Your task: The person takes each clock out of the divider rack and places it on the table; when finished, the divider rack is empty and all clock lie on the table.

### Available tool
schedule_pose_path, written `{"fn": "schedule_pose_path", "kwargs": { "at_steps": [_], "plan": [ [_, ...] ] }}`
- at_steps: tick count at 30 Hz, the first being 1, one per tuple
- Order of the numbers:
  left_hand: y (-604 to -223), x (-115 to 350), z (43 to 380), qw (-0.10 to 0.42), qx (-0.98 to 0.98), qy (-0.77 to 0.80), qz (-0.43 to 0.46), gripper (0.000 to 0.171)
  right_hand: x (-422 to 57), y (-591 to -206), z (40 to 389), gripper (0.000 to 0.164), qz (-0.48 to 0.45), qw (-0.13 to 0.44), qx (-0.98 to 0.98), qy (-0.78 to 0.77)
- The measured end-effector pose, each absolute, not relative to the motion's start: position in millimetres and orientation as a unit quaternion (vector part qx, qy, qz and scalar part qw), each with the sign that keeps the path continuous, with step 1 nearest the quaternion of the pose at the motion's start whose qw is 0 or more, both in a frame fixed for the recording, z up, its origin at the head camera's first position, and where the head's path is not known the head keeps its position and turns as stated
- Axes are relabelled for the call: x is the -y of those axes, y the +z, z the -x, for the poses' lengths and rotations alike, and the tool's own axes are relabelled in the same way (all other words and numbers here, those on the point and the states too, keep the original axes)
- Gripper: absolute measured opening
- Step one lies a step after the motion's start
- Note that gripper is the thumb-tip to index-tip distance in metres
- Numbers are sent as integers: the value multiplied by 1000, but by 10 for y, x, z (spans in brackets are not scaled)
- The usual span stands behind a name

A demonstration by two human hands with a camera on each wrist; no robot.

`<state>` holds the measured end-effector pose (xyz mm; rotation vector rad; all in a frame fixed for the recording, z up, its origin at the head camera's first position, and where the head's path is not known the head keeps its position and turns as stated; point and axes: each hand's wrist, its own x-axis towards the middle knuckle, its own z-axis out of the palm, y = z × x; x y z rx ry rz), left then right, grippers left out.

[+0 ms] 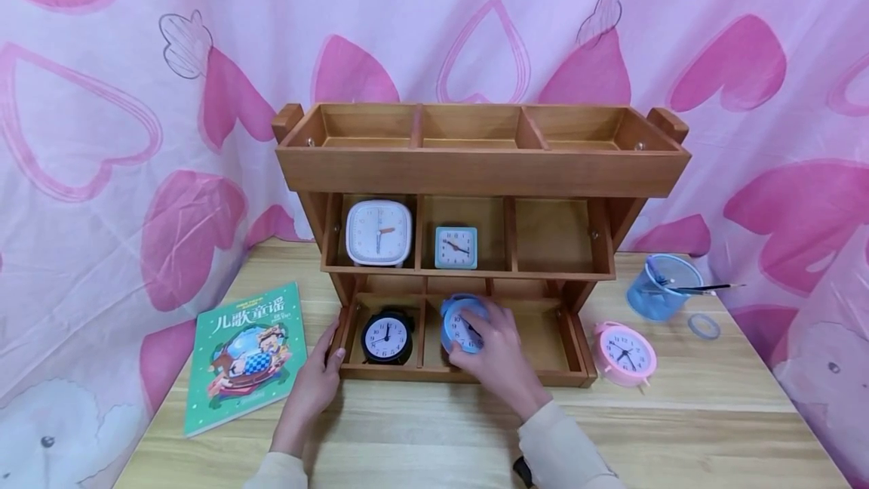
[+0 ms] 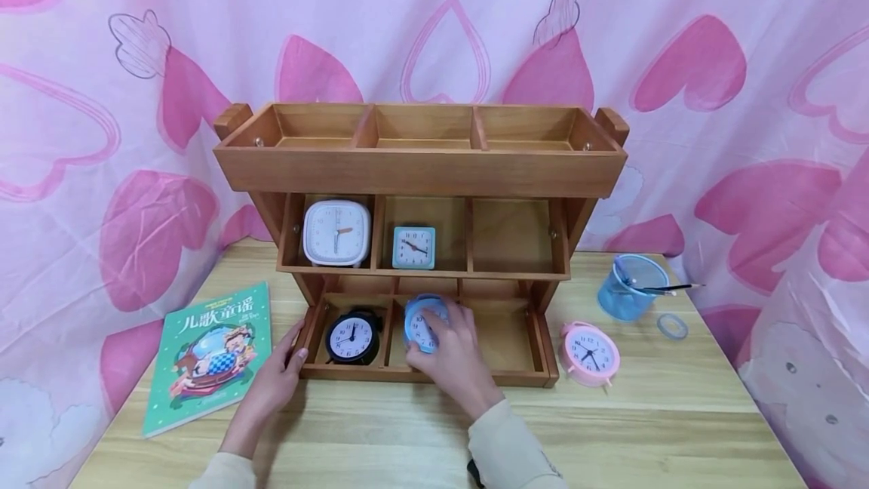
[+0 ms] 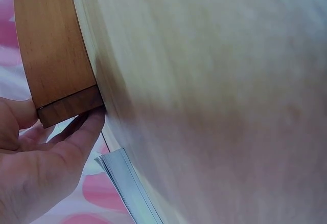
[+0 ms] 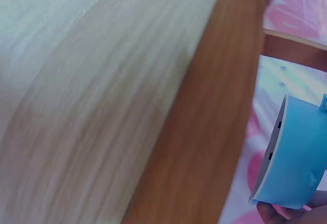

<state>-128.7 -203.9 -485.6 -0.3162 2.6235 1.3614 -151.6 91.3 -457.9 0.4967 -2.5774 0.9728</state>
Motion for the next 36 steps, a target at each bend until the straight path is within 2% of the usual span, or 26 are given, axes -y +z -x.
{"fn": "schedule_pose_path", "kwargs": {
  "at_steps": [6,14,20,24,26,31,36],
  "plan": [
    [-4856,2025,1295,86,-878,460,103,55,-1245,-4523,1401,50,-179,234,892,344],
    [-4867,2019,1277,94,-878,457,107,55,-1899,-4503,1148,46,-84,259,900,341],
    [-4867,2030,1241,98,-878,455,108,56,-2474,-4484,1000,45,11,299,894,335],
    [-4867,2034,1241,100,-879,455,106,56,-2892,-4447,1008,50,73,275,906,313],
    [-4865,2037,1247,99,-880,453,105,56,-3108,-4450,1045,53,98,243,918,296],
    [-4854,2045,1268,97,-882,449,101,56,-3551,-4545,1159,58,125,181,940,261],
    [-4864,2036,1287,97,-883,450,97,56,-3771,-4688,1242,62,138,118,950,253]
  ]
}}
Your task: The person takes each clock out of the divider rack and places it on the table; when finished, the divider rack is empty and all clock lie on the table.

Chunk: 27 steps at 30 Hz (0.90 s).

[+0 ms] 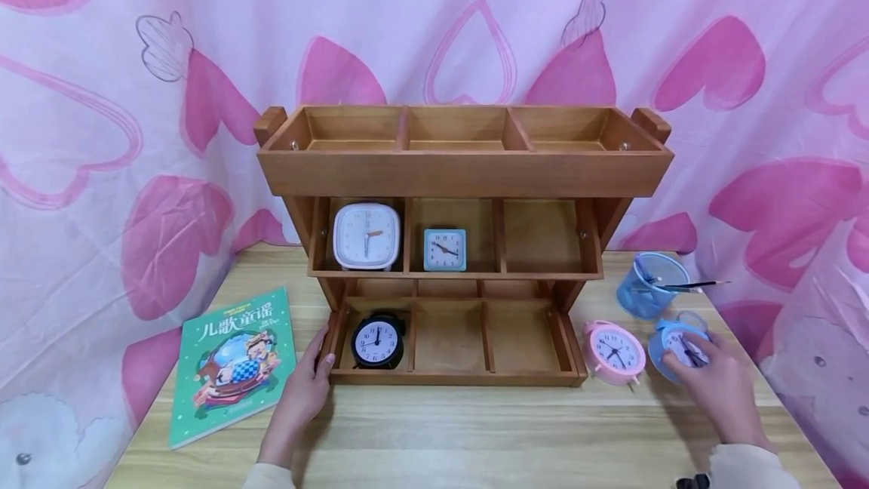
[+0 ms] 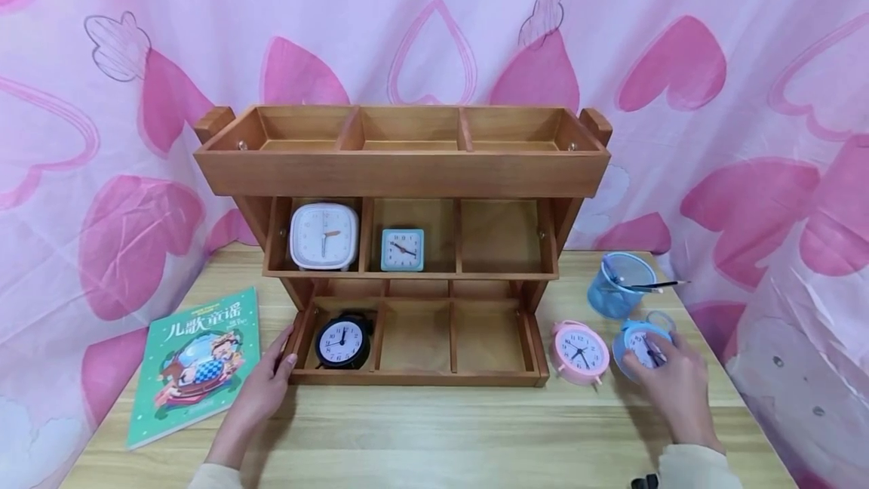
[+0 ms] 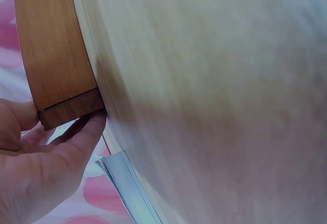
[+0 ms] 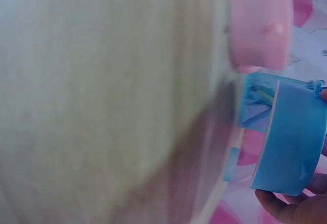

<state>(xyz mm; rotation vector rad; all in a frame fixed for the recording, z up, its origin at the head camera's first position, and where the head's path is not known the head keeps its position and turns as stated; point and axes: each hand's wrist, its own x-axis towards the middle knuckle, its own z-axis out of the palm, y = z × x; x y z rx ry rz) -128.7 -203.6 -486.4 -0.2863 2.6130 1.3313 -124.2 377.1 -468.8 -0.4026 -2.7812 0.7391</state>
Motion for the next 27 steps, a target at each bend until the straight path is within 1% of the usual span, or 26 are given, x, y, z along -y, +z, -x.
{"fn": "schedule_pose_path", "kwargs": {
  "at_steps": [2,8,18,21,24,27],
  "plan": [
    [-4872,2040,1285,98,-883,449,99,56,-3808,-4747,1274,63,135,94,954,250],
    [-4885,2021,1292,97,-881,452,96,55,-3855,-4898,1284,64,104,54,966,230],
    [-4872,2027,1244,96,-883,447,105,55,-3842,-4994,1269,58,69,65,965,245],
    [-4874,2030,1244,95,-882,450,103,55,-3807,-4969,1254,51,62,104,959,255],
    [-4875,2030,1257,95,-880,453,104,55,-3706,-4895,1240,41,45,182,945,268],
    [-4871,2029,1268,93,-879,455,103,55,-3491,-4746,1245,35,21,252,925,283]
  ]
}}
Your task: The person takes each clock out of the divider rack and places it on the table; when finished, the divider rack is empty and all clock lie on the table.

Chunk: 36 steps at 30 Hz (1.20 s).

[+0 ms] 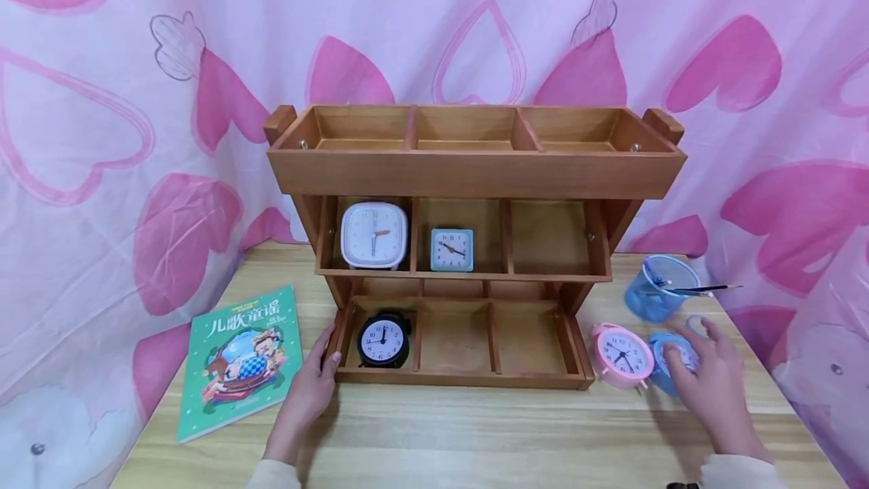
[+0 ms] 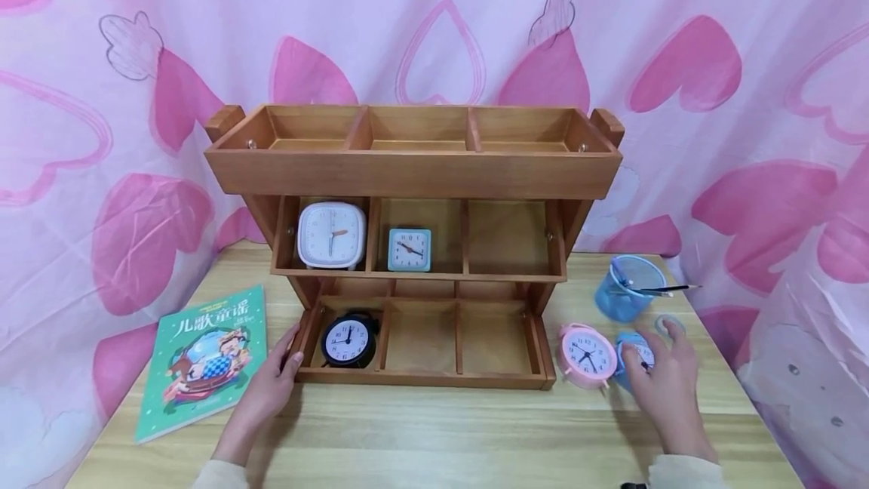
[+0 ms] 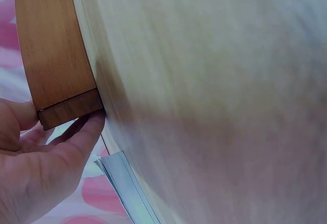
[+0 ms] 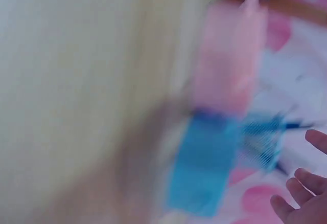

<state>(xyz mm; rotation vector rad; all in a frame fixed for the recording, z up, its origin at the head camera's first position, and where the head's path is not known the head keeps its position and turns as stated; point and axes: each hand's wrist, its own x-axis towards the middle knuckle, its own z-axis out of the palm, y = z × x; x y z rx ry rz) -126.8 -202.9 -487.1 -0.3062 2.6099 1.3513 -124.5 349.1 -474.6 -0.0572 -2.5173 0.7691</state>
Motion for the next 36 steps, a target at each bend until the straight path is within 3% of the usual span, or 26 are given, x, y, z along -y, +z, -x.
{"fn": "schedule_pose_path", "kwargs": {
  "at_steps": [4,7,12,17,24,36],
  "plan": [
    [-4861,2039,1267,93,-879,456,107,55,-3071,-4572,1292,30,-43,314,896,312],
    [-4852,2059,1257,95,-879,453,112,55,-2671,-4544,1345,26,-91,314,882,340],
    [-4845,2077,1249,89,-883,449,106,55,-1937,-4643,1453,26,-134,238,894,355],
    [-4842,2060,1259,80,-885,448,96,54,-1266,-4686,1561,36,-172,146,905,361],
    [-4875,2039,1261,79,-884,451,98,54,-602,-4685,1622,40,-210,33,902,376],
    [-4891,2038,1261,67,-882,456,99,54,113,-4803,1750,48,-289,-9,921,261]
  ]
}}
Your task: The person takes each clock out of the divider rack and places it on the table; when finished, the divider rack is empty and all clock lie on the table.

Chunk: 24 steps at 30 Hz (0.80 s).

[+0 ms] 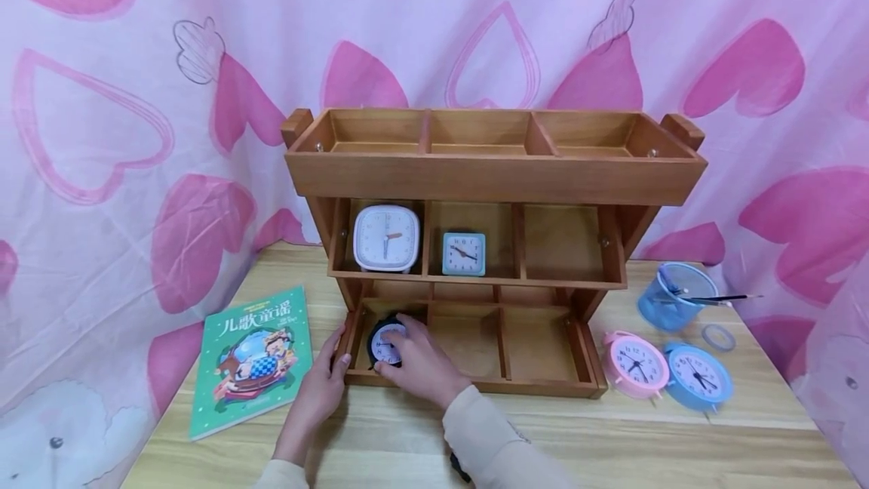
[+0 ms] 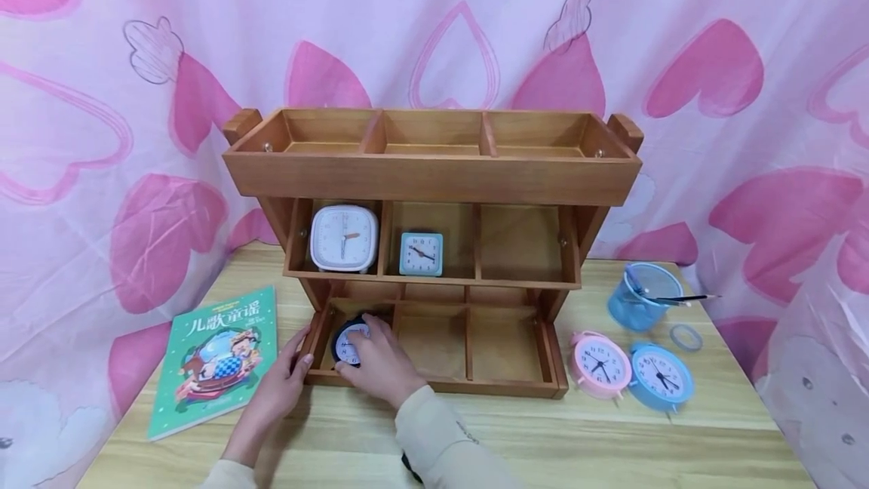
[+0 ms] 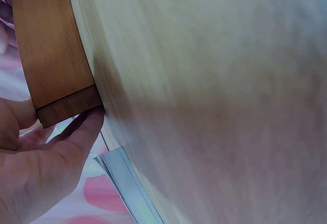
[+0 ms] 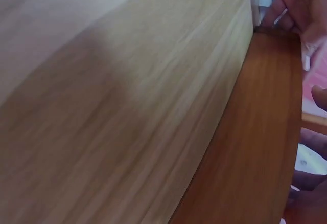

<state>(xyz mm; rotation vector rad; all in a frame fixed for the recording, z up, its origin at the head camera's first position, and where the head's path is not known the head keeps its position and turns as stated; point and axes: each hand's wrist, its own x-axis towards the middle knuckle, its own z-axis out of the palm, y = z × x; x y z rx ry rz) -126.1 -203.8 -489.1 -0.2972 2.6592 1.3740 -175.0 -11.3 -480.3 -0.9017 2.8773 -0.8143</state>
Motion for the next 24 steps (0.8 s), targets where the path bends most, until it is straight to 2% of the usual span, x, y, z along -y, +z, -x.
{"fn": "schedule_pose_path", "kwargs": {
  "at_steps": [11,24],
  "plan": [
    [-4888,2050,1249,66,-883,454,99,54,358,-4818,1792,47,240,8,-939,-244],
    [-4893,2039,1255,60,-885,451,97,53,453,-4843,1798,40,205,-31,-948,-240]
  ]
}}
